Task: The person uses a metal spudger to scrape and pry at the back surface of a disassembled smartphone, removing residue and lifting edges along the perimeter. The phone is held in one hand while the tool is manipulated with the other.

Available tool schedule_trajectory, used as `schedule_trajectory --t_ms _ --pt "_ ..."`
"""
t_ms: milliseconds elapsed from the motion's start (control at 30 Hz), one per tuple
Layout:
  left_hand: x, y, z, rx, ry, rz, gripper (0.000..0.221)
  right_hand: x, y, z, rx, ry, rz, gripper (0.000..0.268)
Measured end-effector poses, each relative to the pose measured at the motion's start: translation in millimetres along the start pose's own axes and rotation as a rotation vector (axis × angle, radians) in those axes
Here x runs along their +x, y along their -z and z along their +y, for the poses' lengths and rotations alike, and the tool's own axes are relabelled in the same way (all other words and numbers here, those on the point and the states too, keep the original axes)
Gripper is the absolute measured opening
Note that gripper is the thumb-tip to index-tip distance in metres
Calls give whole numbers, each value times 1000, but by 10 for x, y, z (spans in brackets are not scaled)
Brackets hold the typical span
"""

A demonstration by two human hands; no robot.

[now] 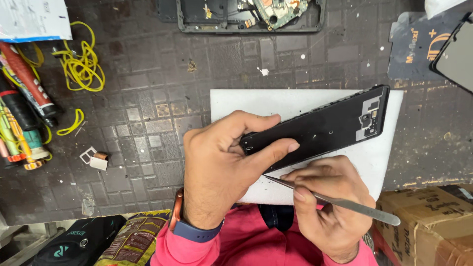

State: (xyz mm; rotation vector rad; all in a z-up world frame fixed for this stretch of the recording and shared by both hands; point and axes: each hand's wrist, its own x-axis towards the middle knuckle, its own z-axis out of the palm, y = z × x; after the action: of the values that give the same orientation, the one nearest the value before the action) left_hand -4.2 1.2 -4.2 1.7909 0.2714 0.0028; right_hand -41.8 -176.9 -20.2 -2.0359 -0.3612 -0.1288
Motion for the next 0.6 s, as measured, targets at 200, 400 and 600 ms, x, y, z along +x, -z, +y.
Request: schedule_trajectory --t_ms 200,400,600 --pt "36 12 64 89 40 7 33 68 16 -53 23 -60 -16 11" --pt "4 4 11 -1 26 3 30 22 34 -21 17 -59 -26 12" --pt "36 7 65 5 52 -7 31 80 41 -53 -45 -47 -45 17"
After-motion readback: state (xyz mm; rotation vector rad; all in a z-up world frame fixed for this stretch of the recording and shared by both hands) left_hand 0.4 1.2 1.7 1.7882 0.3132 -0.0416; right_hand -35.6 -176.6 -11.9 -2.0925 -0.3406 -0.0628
